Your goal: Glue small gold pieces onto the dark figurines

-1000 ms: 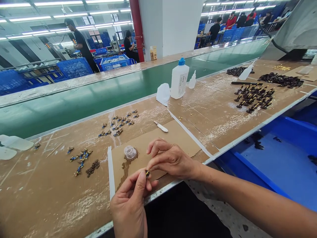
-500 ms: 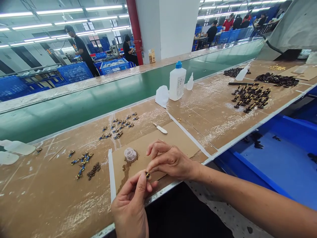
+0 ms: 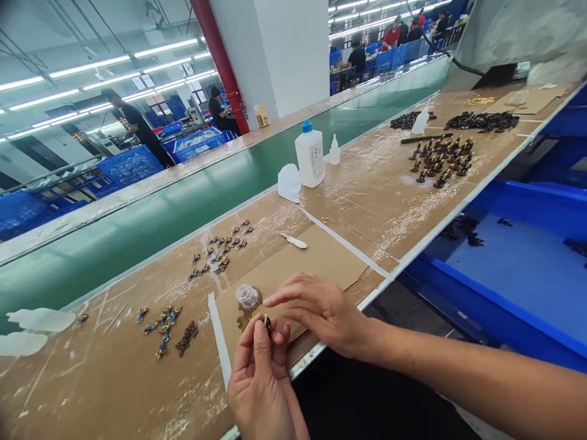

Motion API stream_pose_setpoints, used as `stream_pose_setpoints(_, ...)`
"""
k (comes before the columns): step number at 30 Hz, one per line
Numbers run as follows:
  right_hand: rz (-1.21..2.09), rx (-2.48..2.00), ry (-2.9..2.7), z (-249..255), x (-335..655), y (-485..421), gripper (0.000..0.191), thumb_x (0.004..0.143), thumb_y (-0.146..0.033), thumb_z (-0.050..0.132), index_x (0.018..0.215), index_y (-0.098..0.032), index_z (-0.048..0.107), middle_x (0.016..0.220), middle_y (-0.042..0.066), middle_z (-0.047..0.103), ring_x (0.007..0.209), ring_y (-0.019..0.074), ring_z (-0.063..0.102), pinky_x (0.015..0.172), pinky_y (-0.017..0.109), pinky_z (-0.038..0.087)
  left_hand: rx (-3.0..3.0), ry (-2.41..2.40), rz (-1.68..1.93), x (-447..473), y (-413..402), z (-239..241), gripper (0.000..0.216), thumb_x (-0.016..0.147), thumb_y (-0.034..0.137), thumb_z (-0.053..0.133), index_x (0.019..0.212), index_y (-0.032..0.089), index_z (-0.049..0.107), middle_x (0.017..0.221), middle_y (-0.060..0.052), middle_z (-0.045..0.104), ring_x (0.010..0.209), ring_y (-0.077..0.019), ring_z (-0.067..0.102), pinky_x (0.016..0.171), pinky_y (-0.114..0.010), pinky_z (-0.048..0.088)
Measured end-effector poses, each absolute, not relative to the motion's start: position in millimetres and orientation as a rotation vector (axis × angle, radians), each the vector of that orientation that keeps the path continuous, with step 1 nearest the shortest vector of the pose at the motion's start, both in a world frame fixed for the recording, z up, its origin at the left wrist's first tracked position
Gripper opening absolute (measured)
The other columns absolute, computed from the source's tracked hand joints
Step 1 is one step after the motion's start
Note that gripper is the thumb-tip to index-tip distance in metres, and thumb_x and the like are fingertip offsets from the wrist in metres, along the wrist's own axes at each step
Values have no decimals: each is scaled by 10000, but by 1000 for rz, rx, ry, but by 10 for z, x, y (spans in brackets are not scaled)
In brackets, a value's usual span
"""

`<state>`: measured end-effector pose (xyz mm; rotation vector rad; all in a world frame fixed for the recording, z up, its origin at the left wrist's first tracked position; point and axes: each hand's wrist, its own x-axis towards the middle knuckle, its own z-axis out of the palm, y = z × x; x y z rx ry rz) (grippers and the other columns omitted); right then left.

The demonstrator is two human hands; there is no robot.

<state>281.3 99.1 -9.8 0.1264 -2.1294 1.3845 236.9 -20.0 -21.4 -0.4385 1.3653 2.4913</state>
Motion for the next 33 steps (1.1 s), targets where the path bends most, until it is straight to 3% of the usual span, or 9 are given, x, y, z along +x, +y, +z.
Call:
stream_pose_setpoints(6, 1323, -18, -2114, -140, 2953, 777, 221, 906, -155, 499, 1094, -212, 601, 994, 37, 651, 945, 101, 619, 849, 209, 498, -319, 1338, 2473, 2480, -199, -202, 207, 584, 349, 777, 732, 221, 708, 597, -32, 649, 534, -144, 583, 570, -296, 573)
stream_pose_setpoints(10, 1284, -28, -2111, -120, 2965, 779, 219, 908, -168, 498, 1105, -206, 586, 977, 38, 673, 938, 109, 622, 836, 218, 513, -312, 1320, 2476, 2545, -195, -176, 289, 621, 336, 780, 812, 149, 670, 706, -53, 686, 589, -122, 622, 602, -240, 564)
stream_pose_setpoints(15, 1288, -20, -2026, -171, 2985, 750, 212, 889, -146, 524, 1078, -198, 606, 951, 50, 668, 928, 120, 619, 828, 233, 521, -292, 1317, 2470, 2600, -194, -143, 196, 709, 275, 729, 801, 128, 639, 694, -45, 680, 614, -109, 631, 634, -218, 558)
stream_pose_setpoints(20, 1353, -39, -1994, -234, 3015, 721, 240, 875, -159, 552, 1108, -201, 595, 984, 56, 654, 943, 127, 609, 835, 244, 514, -348, 1377, 2502, 2614, -175, -162, 167, 727, 247, 718, 816, 152, 615, 708, -15, 681, 609, -107, 639, 606, -191, 547)
stream_pose_setpoints(27, 1295, 138, -2034, -229, 2997, 685, 429, 828, -163, 630, 1236, -203, 503, 1043, 68, 637, 935, 135, 583, 857, 268, 501, -410, 1350, 2487, 2604, -162, -90, 142, 763, 265, 686, 835, 191, 588, 767, 3, 691, 701, -97, 658, 638, -140, 524)
stream_pose_setpoints(33, 1185, 164, -1967, -231, 2947, 687, 398, 851, -96, 566, 1229, -199, 499, 1031, 82, 609, 908, 134, 563, 799, 253, 515, -345, 1297, 2479, 2634, -162, -82, 210, 693, 305, 748, 773, 181, 598, 717, 9, 688, 651, -85, 651, 613, -123, 514)
